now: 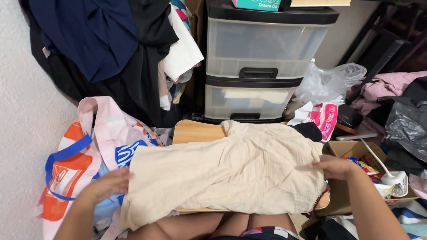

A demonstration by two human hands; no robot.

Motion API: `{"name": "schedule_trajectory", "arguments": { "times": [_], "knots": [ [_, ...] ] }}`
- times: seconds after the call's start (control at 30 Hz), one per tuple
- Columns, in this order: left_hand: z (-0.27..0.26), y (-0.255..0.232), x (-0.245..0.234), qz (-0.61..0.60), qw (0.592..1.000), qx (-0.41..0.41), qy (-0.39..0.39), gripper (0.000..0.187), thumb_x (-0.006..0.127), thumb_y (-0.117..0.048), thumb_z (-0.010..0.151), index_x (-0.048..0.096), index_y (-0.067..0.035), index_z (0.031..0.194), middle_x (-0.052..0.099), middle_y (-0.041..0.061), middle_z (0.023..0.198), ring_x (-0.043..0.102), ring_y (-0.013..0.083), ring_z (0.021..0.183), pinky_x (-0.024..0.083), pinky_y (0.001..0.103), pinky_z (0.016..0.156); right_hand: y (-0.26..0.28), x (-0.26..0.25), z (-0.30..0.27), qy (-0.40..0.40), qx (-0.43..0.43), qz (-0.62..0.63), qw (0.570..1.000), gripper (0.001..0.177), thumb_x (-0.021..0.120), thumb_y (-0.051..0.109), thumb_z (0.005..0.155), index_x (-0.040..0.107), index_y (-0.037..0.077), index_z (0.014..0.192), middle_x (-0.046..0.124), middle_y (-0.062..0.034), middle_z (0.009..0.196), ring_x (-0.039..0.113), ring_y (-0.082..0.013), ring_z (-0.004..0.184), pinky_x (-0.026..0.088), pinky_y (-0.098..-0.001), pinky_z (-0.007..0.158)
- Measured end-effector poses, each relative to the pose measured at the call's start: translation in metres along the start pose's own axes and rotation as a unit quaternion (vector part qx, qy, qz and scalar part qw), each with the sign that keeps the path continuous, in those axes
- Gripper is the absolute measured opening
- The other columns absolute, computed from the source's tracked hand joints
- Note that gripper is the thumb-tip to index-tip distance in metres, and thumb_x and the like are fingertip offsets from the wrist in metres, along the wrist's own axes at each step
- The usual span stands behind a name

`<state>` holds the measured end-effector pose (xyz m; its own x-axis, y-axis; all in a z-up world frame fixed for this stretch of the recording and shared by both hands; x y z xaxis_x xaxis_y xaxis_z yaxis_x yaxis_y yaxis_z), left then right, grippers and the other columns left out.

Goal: The person folds a white t-shirt and a black pair of shorts on a wooden lap desk, then folds a beige pair of pants. The folded items are stacked on the desk.

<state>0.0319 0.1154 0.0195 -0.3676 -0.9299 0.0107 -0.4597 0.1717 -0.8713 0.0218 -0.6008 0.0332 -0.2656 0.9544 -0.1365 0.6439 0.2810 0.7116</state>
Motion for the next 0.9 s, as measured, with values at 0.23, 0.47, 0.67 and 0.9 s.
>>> {"name": "schedule_trajectory", "arguments": {
  "times": [0.23,0.47,0.67,0.9],
  "knots": [
    [-0.006,-0.016,-0.012,0.048,0.984,0.058,-0.160,0.046,0.064,-0.029,0.077,0.063,0.001,0.112,0.068,0.012,0.106,0.061,0.0181,0.092,0.044,0.030,0.085,0.002,-0.005,-0.031,-0.093,-0.109,0.082,0.986,0.041,0.061,0.021,0.079,0.057,-0.004,0.112,0.067,-0.0121,0.104,0.063,-0.0207,0.093,0.049,-0.0346,0.082],
    [-0.079,-0.081,-0.017,-0.249,0.934,0.242,-0.081,0.046,0.045,-0.035,0.085,0.055,-0.002,0.116,0.061,0.008,0.120,0.055,0.0172,0.111,0.039,0.032,0.096,0.066,-0.011,-0.086,-0.097,-0.309,0.185,0.928,0.037,0.050,0.032,0.091,0.056,0.002,0.111,0.063,-0.0088,0.102,0.061,-0.0196,0.091,0.047,-0.0373,0.083],
    [-0.080,-0.025,-0.029,-0.029,0.981,0.127,-0.147,0.036,0.053,-0.017,0.085,0.058,0.006,0.113,0.065,0.015,0.111,0.057,0.0251,0.102,0.040,0.037,0.094,0.062,-0.009,-0.089,-0.114,-0.332,0.187,0.917,0.034,0.049,0.031,0.095,0.056,0.002,0.111,0.062,-0.0076,0.103,0.059,-0.0186,0.092,0.044,-0.0363,0.085],
    [-0.144,-0.071,-0.067,-0.176,0.910,0.253,-0.277,0.036,0.043,-0.028,0.096,0.048,-0.001,0.119,0.058,0.012,0.112,0.056,0.0189,0.099,0.043,0.035,0.087,0.054,-0.012,-0.114,-0.091,-0.358,0.197,0.908,0.039,0.048,0.031,0.092,0.057,-0.002,0.111,0.064,-0.0089,0.103,0.061,-0.0172,0.092,0.045,-0.0330,0.084]
  ]
}}
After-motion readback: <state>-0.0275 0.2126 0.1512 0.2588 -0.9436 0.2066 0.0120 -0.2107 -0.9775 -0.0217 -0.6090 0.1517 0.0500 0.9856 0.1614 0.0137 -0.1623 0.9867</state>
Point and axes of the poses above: each hand's wrist, its own z-axis towards the middle knuckle, its own x-axis out of the palm, y = z × x, the point moved 8 cm from there along z, towards the middle knuckle
